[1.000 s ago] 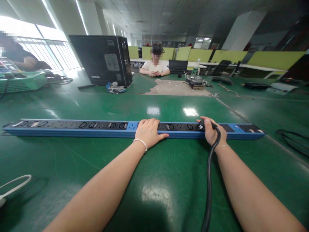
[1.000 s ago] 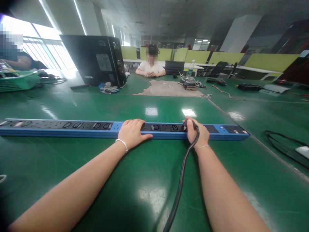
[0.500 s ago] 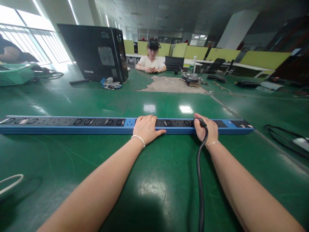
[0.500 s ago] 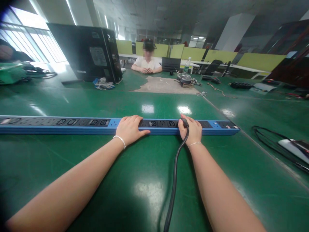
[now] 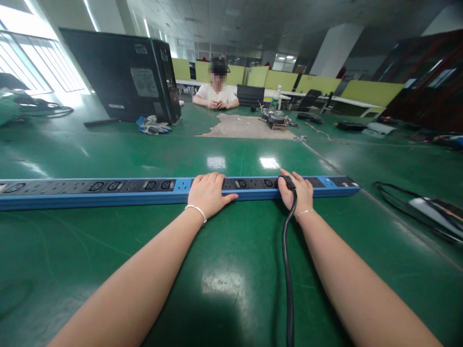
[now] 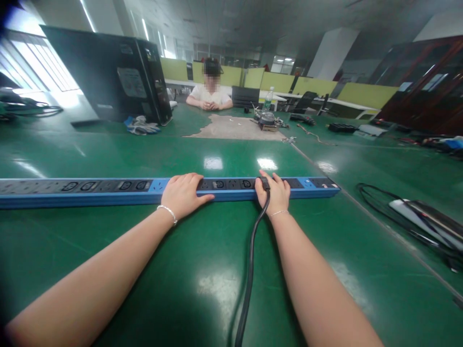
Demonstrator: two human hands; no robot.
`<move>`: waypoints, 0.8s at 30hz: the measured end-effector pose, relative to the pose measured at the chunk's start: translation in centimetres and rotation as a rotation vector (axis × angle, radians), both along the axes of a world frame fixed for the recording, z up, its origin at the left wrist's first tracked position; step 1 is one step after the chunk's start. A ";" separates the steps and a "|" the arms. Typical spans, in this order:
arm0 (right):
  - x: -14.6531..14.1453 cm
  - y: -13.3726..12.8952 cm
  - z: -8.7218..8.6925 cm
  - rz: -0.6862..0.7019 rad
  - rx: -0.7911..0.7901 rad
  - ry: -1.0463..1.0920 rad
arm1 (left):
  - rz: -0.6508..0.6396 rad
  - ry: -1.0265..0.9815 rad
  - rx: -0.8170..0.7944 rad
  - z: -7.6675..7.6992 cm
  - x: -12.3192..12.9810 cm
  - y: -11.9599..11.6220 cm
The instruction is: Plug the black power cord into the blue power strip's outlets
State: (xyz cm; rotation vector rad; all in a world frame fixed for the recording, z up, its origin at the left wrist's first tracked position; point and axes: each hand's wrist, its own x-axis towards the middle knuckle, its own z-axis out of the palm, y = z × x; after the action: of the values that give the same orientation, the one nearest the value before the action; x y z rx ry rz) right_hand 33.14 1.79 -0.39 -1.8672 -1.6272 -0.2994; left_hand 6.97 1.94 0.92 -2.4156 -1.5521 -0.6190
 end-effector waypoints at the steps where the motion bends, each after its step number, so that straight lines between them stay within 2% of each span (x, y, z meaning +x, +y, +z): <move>1: -0.1 0.0 -0.1 -0.015 0.012 0.002 | 0.001 0.000 0.003 0.0 0.0 0.0; 5: -0.5 0.0 -0.3 -0.060 0.038 0.028 | -0.001 -0.003 0.008 -0.1 0.0 0.0; 11: -0.5 0.2 -0.5 -0.041 0.093 0.076 | -0.003 0.005 0.026 0.0 0.1 -0.1; 20: -0.6 0.2 -0.3 0.069 0.139 0.189 | -0.013 0.002 0.034 0.1 0.0 -0.1; 22: -0.5 0.3 -0.1 0.120 0.209 0.297 | -0.012 0.006 0.039 0.1 0.0 -0.1; 24: 0.2 0.5 0.1 0.134 0.375 0.466 | -0.015 0.008 0.041 0.1 0.0 -0.1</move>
State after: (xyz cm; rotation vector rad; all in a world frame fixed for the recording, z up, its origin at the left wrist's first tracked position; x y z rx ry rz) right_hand 33.33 2.32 -0.29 -1.4075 -1.2666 -0.0913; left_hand 7.00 1.87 0.99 -2.3982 -1.5048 -0.6371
